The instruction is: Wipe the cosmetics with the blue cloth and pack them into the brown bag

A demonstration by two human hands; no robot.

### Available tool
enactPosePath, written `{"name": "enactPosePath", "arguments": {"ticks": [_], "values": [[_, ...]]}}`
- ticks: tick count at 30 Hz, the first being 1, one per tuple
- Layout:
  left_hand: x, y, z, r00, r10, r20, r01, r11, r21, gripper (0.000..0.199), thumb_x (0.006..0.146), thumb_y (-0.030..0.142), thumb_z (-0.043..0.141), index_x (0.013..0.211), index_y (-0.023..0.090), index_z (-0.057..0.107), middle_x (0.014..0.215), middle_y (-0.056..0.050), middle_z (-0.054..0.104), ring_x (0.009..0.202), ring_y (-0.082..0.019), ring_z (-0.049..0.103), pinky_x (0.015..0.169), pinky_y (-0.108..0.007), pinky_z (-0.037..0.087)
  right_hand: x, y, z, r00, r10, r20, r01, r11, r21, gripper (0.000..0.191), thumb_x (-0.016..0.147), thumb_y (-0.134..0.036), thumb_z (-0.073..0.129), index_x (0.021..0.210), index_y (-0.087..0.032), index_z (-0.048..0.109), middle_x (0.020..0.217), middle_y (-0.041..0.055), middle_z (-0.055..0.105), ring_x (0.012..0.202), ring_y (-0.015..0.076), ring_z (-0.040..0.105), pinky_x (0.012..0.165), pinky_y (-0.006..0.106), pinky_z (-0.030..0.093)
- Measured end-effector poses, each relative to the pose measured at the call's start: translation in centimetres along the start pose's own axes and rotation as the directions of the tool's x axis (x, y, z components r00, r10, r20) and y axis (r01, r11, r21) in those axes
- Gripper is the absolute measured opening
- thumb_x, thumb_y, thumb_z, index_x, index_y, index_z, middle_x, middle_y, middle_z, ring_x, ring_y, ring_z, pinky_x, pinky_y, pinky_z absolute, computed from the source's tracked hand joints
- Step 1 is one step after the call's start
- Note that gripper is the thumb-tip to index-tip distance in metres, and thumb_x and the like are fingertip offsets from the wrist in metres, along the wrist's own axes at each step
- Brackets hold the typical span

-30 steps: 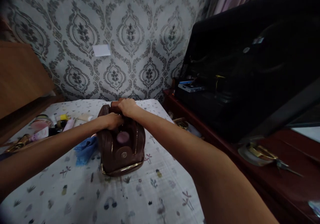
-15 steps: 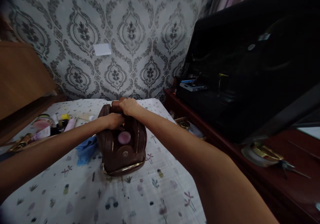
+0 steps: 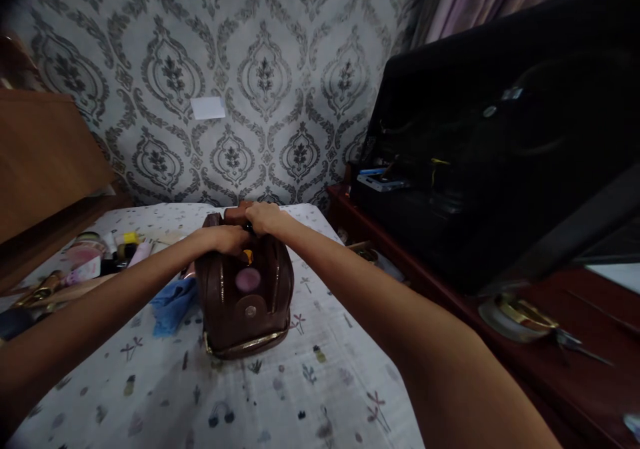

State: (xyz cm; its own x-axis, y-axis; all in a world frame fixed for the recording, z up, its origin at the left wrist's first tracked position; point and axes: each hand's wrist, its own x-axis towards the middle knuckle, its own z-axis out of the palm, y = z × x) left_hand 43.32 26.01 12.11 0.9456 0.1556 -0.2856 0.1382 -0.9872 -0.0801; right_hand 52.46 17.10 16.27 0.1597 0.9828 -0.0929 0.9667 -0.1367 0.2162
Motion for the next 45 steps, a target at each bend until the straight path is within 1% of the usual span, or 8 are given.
{"name": "enactPosePath", "arguments": {"ticks": [6, 11, 22, 34, 38, 42, 44, 45], "values": [[-0.7, 0.1, -0.8, 0.996, 0.07, 0.057, -0.069, 0.997, -0.016, 0.029, 0.083, 0.026, 0.064, 0.11, 0.025, 0.074, 0.11, -0.003, 0.077, 0.092, -0.02, 0.07, 0.081, -0.025, 0.052, -1.1, 0.1, -1.0, 1.0, -0.013, 0.01, 0.013, 1.0, 0.021, 0.05, 0.08, -0.028, 0.073, 0.128, -0.02, 0.062, 0.129, 0.0125, 0.063, 0.115, 0.0282, 0.063, 0.083, 0.03, 0.052], [-1.1, 0.5, -1.0, 0.997, 0.053, 0.047, -0.053, 0.999, -0.01, 0.03, 0.085, 0.024, 0.061, 0.113, 0.028, 0.073, 0.112, -0.001, 0.076, 0.095, -0.02, 0.07, 0.08, -0.025, 0.052, -1.8, 0.4, -1.3, 1.0, -0.021, 0.009, 0.02, 0.999, 0.033, 0.052, 0.08, -0.024, 0.073, 0.131, -0.023, 0.061, 0.129, 0.0108, 0.063, 0.116, 0.0275, 0.062, 0.083, 0.029, 0.052], [-0.4, 0.3, 0.2, 0.983, -0.105, -0.148, 0.114, 0.992, 0.056, 0.034, 0.09, 0.029, 0.049, 0.117, 0.019, 0.068, 0.123, -0.011, 0.07, 0.107, -0.023, 0.068, 0.087, -0.028, 0.052, -1.6, -0.1, -1.1, 0.999, 0.023, -0.032, -0.021, 0.998, 0.051, 0.04, 0.091, -0.012, 0.051, 0.129, -0.018, 0.062, 0.133, 0.0175, 0.06, 0.119, 0.0302, 0.061, 0.092, 0.038, 0.052], [0.2, -0.5, 1.1, 0.979, -0.078, -0.19, 0.086, 0.996, 0.032, 0.034, 0.083, 0.016, 0.053, 0.113, 0.014, 0.069, 0.12, -0.013, 0.072, 0.107, -0.024, 0.068, 0.088, -0.029, 0.053, -0.6, -0.2, 0.2, 0.992, 0.014, -0.124, -0.005, 0.998, 0.07, 0.036, 0.092, -0.012, 0.051, 0.126, -0.016, 0.064, 0.13, 0.0164, 0.064, 0.122, 0.0283, 0.061, 0.095, 0.037, 0.052], [0.4, -0.6, 0.6, 0.972, -0.054, -0.227, 0.055, 0.998, 0.0, 0.025, 0.08, 0.018, 0.059, 0.1, 0.018, 0.073, 0.101, -0.008, 0.077, 0.092, -0.022, 0.07, 0.081, -0.026, 0.053, -0.3, -0.2, 0.2, 0.991, 0.018, -0.133, -0.01, 0.998, 0.063, 0.033, 0.093, -0.013, 0.05, 0.122, -0.016, 0.066, 0.128, 0.016, 0.066, 0.12, 0.0284, 0.063, 0.093, 0.037, 0.053], [-1.3, -0.4, -1.0, 0.953, -0.033, -0.3, 0.023, 0.999, -0.039, 0.021, 0.084, 0.02, 0.055, 0.093, 0.018, 0.073, 0.097, -0.007, 0.077, 0.09, -0.02, 0.069, 0.081, -0.026, 0.051, -0.2, -0.2, 0.2, 0.989, 0.032, -0.141, -0.023, 0.998, 0.062, 0.032, 0.095, -0.021, 0.052, 0.123, -0.017, 0.065, 0.125, 0.016, 0.068, 0.119, 0.0283, 0.063, 0.093, 0.036, 0.053], [-3.2, -0.4, -1.6, 0.916, -0.03, -0.399, -0.007, 0.996, -0.091, 0.026, 0.089, 0.021, 0.048, 0.097, 0.018, 0.073, 0.101, -0.006, 0.076, 0.093, -0.02, 0.068, 0.085, -0.027, 0.05, -0.2, -0.1, 0.2, 0.989, 0.044, -0.139, -0.035, 0.997, 0.064, 0.032, 0.095, -0.022, 0.053, 0.124, -0.017, 0.065, 0.124, 0.0162, 0.068, 0.119, 0.028, 0.063, 0.093, 0.035, 0.053], [-4.4, -0.4, -1.7, 0.876, -0.041, -0.481, -0.033, 0.989, -0.146, 0.028, 0.091, 0.022, 0.045, 0.099, 0.019, 0.072, 0.101, -0.006, 0.076, 0.093, -0.02, 0.068, 0.086, -0.028, 0.05, -0.2, -0.1, 0.2, 0.989, 0.049, -0.137, -0.041, 0.997, 0.065, 0.032, 0.094, -0.021, 0.053, 0.124, -0.017, 0.065, 0.125, 0.0164, 0.068, 0.119, 0.0278, 0.063, 0.093, 0.035, 0.052]]}}
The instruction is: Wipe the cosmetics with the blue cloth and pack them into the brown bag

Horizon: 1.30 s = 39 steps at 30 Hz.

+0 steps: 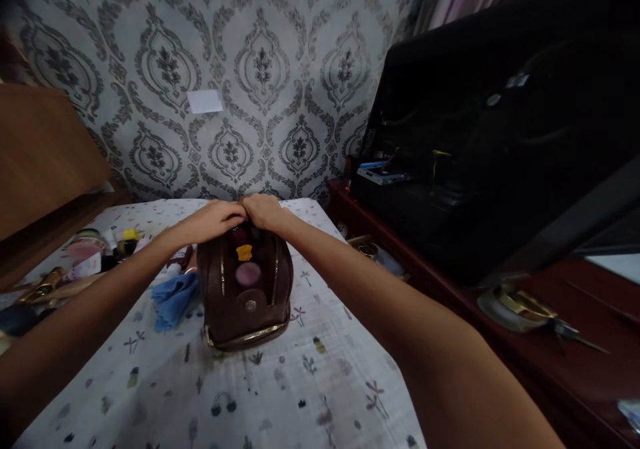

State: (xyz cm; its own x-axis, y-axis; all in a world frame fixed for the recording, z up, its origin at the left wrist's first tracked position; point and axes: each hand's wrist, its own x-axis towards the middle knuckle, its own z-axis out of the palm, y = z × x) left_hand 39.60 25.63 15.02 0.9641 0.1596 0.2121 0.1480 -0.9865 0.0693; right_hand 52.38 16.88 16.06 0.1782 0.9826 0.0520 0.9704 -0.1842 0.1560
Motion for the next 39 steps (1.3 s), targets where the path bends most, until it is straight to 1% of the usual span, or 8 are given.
{"name": "enactPosePath", "arguments": {"ticks": [4, 11, 15, 19, 22, 24, 33, 39], "values": [[-5.3, -0.4, -0.8, 0.95, -0.137, -0.28, 0.079, 0.975, -0.209, 0.03, 0.093, 0.028, 0.043, 0.105, 0.018, 0.069, 0.106, -0.005, 0.074, 0.096, -0.02, 0.067, 0.089, -0.031, 0.049, -0.3, 0.0, -0.2, 1.0, -0.003, 0.013, 0.003, 1.0, 0.008, 0.035, 0.093, -0.011, 0.05, 0.122, -0.018, 0.067, 0.127, 0.0155, 0.067, 0.118, 0.0276, 0.064, 0.094, 0.036, 0.052], [-11.6, -1.0, 1.4, 0.911, -0.221, -0.348, 0.136, 0.958, -0.253, 0.03, 0.095, 0.032, 0.042, 0.101, 0.018, 0.068, 0.099, -0.007, 0.072, 0.093, -0.021, 0.065, 0.087, -0.034, 0.051, -0.3, -0.2, -0.2, 0.999, -0.032, 0.032, 0.032, 0.999, -0.005, 0.034, 0.092, -0.01, 0.051, 0.12, -0.017, 0.069, 0.128, 0.015, 0.066, 0.12, 0.0284, 0.062, 0.094, 0.035, 0.051], [-9.3, 0.6, 0.6, 0.947, -0.029, -0.32, 0.007, 0.998, -0.069, 0.025, 0.096, 0.026, 0.044, 0.1, 0.019, 0.068, 0.101, -0.007, 0.072, 0.101, -0.022, 0.062, 0.091, -0.035, 0.049, -0.1, -0.1, -0.1, 0.999, -0.036, 0.03, 0.036, 0.999, -0.011, 0.035, 0.092, -0.01, 0.05, 0.121, -0.016, 0.069, 0.128, 0.0158, 0.066, 0.119, 0.0288, 0.062, 0.093, 0.035, 0.051], [-3.8, 2.5, -0.1, 0.994, 0.076, 0.082, -0.092, 0.97, 0.223, 0.024, 0.089, 0.013, 0.05, 0.097, 0.021, 0.071, 0.097, -0.008, 0.074, 0.095, -0.023, 0.067, 0.082, -0.033, 0.051, -0.1, 0.0, 0.0, 0.999, -0.035, 0.027, 0.035, 0.999, -0.008, 0.035, 0.091, -0.012, 0.052, 0.121, -0.018, 0.069, 0.125, 0.0147, 0.068, 0.118, 0.0274, 0.063, 0.092, 0.034, 0.052], [0.0, 3.1, 0.7, 0.927, 0.011, 0.374, -0.165, 0.909, 0.382, 0.024, 0.085, 0.011, 0.056, 0.098, 0.021, 0.073, 0.096, -0.01, 0.076, 0.088, -0.025, 0.071, 0.073, -0.033, 0.052, -0.1, 0.0, 0.2, 1.0, -0.025, 0.011, 0.025, 1.0, -0.009, 0.033, 0.093, -0.014, 0.05, 0.119, -0.016, 0.07, 0.123, 0.016, 0.069, 0.116, 0.0275, 0.064, 0.091, 0.033, 0.052], [1.6, 3.0, 1.9, 0.893, 0.014, 0.45, -0.216, 0.891, 0.399, 0.021, 0.08, 0.01, 0.062, 0.094, 0.02, 0.074, 0.097, -0.011, 0.077, 0.092, -0.026, 0.071, 0.073, -0.031, 0.052, -0.1, 0.1, 0.4, 1.0, -0.023, 0.0, 0.023, 1.0, -0.006, 0.033, 0.093, -0.013, 0.05, 0.118, -0.016, 0.07, 0.125, 0.0162, 0.068, 0.117, 0.0274, 0.064, 0.091, 0.033, 0.052], [2.4, 0.3, 5.7, 0.863, 0.09, 0.496, -0.299, 0.883, 0.361, 0.013, 0.081, 0.016, 0.065, 0.088, 0.019, 0.075, 0.099, -0.012, 0.077, 0.092, -0.026, 0.072, 0.075, -0.031, 0.053, -1.0, 0.2, -0.4, 0.999, -0.034, 0.001, 0.034, 0.999, 0.041, 0.035, 0.089, -0.009, 0.056, 0.119, -0.021, 0.07, 0.132, 0.0101, 0.066, 0.122, 0.0241, 0.061, 0.092, 0.028, 0.051], [2.5, -0.6, 6.5, 0.914, 0.152, 0.375, -0.281, 0.905, 0.319, 0.03, 0.087, 0.023, 0.059, 0.115, 0.015, 0.069, 0.098, -0.018, 0.076, 0.086, -0.03, 0.072, 0.073, -0.036, 0.052, -1.2, 0.2, -0.5, 0.999, -0.03, 0.013, 0.03, 0.998, 0.061, 0.035, 0.09, -0.01, 0.055, 0.121, -0.02, 0.069, 0.131, 0.0121, 0.066, 0.121, 0.0262, 0.062, 0.094, 0.032, 0.051]]}}
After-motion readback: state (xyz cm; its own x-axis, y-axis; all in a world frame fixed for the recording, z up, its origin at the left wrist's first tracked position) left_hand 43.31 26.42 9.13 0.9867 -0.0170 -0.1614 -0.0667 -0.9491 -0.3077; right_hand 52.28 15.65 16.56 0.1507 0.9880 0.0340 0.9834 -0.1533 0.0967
